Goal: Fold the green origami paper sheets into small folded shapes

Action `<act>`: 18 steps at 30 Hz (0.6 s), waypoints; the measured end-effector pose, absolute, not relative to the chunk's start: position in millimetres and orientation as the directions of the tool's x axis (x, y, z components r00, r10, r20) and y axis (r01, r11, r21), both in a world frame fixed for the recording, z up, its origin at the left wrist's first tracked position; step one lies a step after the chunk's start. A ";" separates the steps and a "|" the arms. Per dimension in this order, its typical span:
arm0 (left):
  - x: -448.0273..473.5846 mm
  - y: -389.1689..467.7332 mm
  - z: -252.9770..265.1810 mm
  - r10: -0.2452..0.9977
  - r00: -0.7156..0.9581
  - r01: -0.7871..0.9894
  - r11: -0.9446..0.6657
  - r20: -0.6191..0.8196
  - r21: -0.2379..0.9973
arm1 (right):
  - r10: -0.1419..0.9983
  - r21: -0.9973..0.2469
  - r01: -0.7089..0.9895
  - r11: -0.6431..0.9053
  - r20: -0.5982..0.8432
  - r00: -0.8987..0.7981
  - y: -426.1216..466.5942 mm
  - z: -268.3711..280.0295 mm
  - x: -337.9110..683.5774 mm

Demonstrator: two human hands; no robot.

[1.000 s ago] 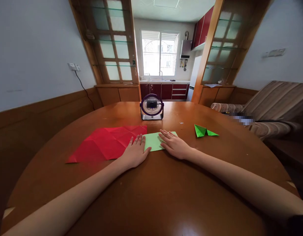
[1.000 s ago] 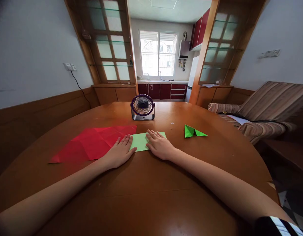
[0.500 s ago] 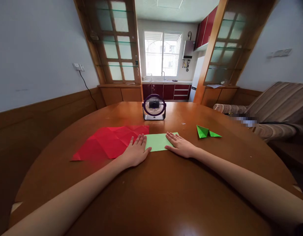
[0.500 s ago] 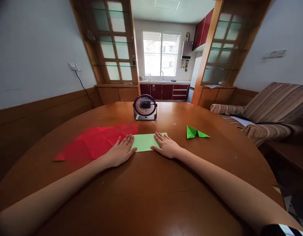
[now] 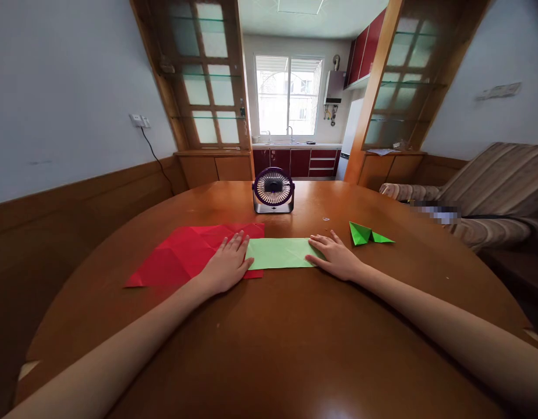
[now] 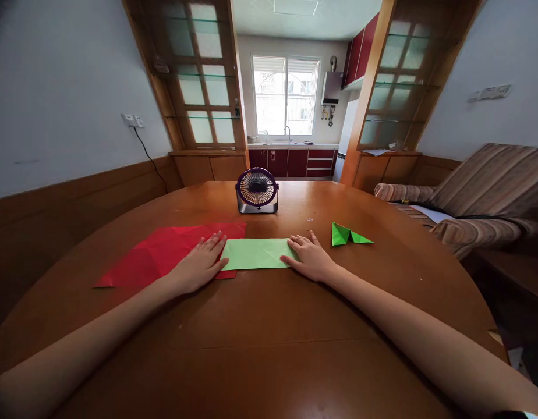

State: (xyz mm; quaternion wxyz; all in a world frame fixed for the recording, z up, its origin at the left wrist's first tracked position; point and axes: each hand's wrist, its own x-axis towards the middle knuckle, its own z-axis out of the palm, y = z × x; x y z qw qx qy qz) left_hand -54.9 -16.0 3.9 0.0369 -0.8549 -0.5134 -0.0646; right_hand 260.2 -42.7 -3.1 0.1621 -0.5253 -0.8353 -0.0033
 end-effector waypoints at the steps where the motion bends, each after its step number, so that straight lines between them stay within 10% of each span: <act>1: -52.1 -16.1 3.0 0.863 0.468 0.878 -0.478 0.189 0.012 | 0.865 -0.151 0.876 0.458 0.304 -0.400 -43.2 -2.4 258.2; 18: -24.1 -10.4 7.0 0.663 0.636 0.730 -0.683 0.395 -0.030 | 0.822 -0.364 0.759 0.539 0.425 -0.380 -39.9 -2.0 256.6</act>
